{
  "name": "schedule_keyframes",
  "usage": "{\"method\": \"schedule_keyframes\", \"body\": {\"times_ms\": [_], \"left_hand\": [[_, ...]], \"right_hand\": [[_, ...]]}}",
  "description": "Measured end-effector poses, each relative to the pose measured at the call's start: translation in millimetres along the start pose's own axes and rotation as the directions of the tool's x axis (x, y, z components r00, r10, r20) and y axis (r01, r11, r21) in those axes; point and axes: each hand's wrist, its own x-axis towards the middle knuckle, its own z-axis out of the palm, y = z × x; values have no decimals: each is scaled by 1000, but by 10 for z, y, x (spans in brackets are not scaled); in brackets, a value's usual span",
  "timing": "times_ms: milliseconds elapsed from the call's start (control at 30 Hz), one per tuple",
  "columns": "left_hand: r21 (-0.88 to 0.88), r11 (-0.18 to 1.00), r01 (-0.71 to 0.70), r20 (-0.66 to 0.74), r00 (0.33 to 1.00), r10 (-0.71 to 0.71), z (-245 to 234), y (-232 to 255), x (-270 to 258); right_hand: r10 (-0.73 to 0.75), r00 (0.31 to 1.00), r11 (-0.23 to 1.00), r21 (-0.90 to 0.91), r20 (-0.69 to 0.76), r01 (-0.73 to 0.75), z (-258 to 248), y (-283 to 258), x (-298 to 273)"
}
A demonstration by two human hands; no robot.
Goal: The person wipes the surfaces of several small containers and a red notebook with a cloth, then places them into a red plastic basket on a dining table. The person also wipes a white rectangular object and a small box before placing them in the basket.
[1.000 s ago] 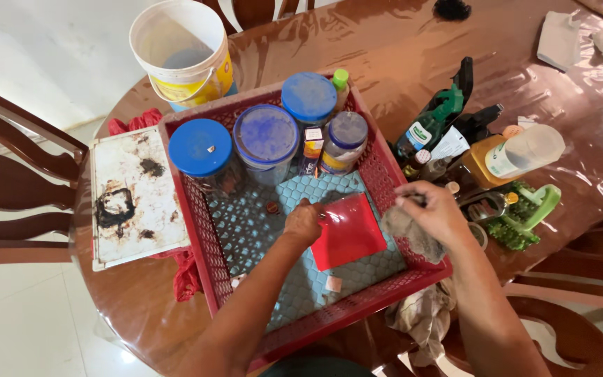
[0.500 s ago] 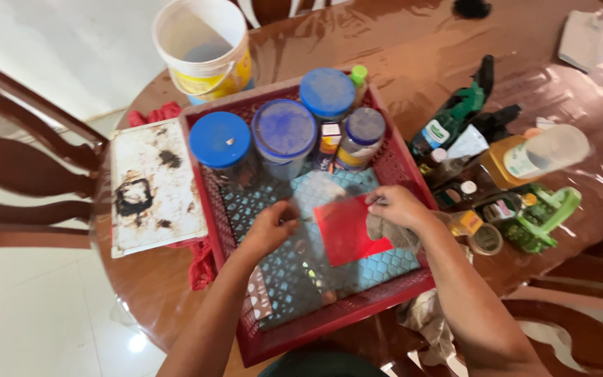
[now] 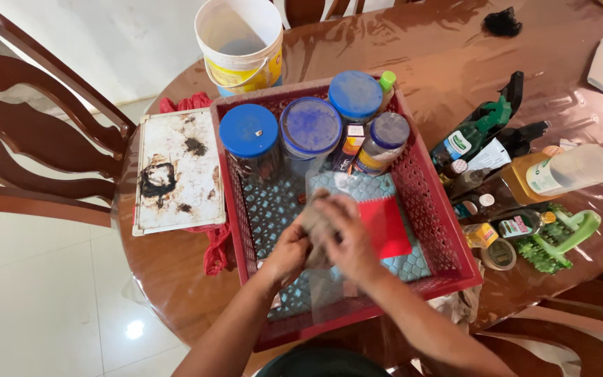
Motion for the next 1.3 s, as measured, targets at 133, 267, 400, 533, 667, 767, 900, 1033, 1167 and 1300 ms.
{"method": "schedule_keyframes", "body": {"times_ms": [133,267,400,533,667,767,900,1033,1167,1300], "left_hand": [[-30,997,75,55,996,-73,86,342,-153],[24,996,83,-35,996,-82,211,467,-124],[36,996,-80,-98,992,83,31,686,-72],[67,978,-195,-100,974,201,-99,1013,-163],[-4,960,-279,-139,951,276,-107,1287,-257],[-62,955,-289,-83,955,284,-48,1324,-210],[-119,944,-307,-32,952,305,40,1280,-167],[-45,921,-387,-89,920,382,-79,1418,-251],[157,858,-489,-323,796,512,-502,1713,-382],[385,728,-568,-392,614,686,-1167,2162,-788]], "right_hand": [[231,948,972,13,-217,-234,-161,396,233],[125,938,992,32,-322,-121,-28,298,150],[-139,983,990,11,-124,141,77,-147,-84],[115,991,990,-90,65,-109,-121,-78,-225],[725,653,631,169,221,-757,-432,562,-120],[610,712,501,526,348,-687,-590,703,-218],[766,523,307,501,375,-809,-578,579,-137],[772,553,241,661,314,-711,-596,620,-88],[670,659,316,671,343,-670,-706,836,-138],[741,597,398,514,308,-760,-867,1262,-197]]}}
